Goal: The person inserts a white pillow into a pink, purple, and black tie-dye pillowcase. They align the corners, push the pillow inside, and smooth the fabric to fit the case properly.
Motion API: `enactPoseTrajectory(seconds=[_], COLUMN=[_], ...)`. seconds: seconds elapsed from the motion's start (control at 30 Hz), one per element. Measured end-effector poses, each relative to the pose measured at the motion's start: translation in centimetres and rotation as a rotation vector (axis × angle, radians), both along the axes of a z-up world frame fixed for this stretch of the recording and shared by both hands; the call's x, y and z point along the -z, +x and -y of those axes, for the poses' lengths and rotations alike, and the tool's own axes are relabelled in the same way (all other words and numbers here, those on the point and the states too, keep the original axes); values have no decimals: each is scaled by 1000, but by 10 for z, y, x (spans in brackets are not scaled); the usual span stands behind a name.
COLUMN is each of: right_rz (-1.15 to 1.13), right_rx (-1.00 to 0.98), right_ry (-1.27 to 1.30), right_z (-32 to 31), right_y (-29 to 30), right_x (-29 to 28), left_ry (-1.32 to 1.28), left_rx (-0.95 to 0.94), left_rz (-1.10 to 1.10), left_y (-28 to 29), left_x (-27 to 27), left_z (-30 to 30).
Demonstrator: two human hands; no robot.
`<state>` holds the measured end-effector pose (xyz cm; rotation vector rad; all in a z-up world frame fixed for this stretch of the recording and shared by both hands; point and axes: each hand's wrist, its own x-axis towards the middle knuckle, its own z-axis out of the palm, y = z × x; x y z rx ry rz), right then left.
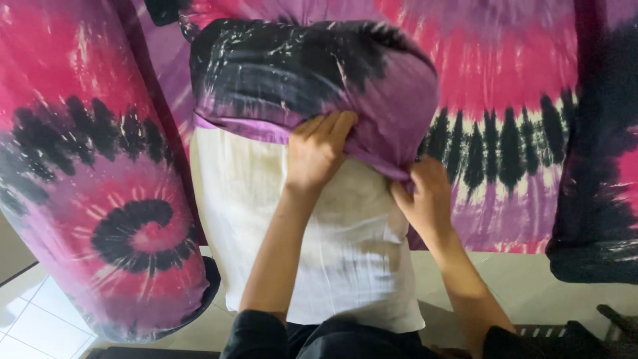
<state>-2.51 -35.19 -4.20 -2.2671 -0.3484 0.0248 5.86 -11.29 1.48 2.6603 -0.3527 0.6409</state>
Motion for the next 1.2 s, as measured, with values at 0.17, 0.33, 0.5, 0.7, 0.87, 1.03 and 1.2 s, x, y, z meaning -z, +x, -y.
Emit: enactPoseTrajectory(seconds=[0.17, 0.33, 0.5, 0.7, 0.87, 1.03, 1.2], right_rz=[367, 4, -348, 42, 151, -25, -348], right_rx=[-63, -186, -167, -174, -298, -395, -504], right_ry=[-186, -4, 255, -271, -176, -50, 102], right_z=[-29, -23, 32, -6, -112, -126, -101], right_y=[73, 6, -28, 45, 67, 25, 11], right_x=[-49, -23, -12, -49, -73, -67, -107], left_ry=[146, 261, -33, -472, -522, -791, -1320], left_rx=[13, -65, -503, -403, -411, -288, -263], left_rz=[-46, 5, -21, -295, -271, -544, -526], left_y=[-63, -67, -26, -81, -95, -98, -66], left_x=[20, 14, -12, 39, 7, -7, -13], left_z=[-6, -40, -118, -132, -87, -109, -137])
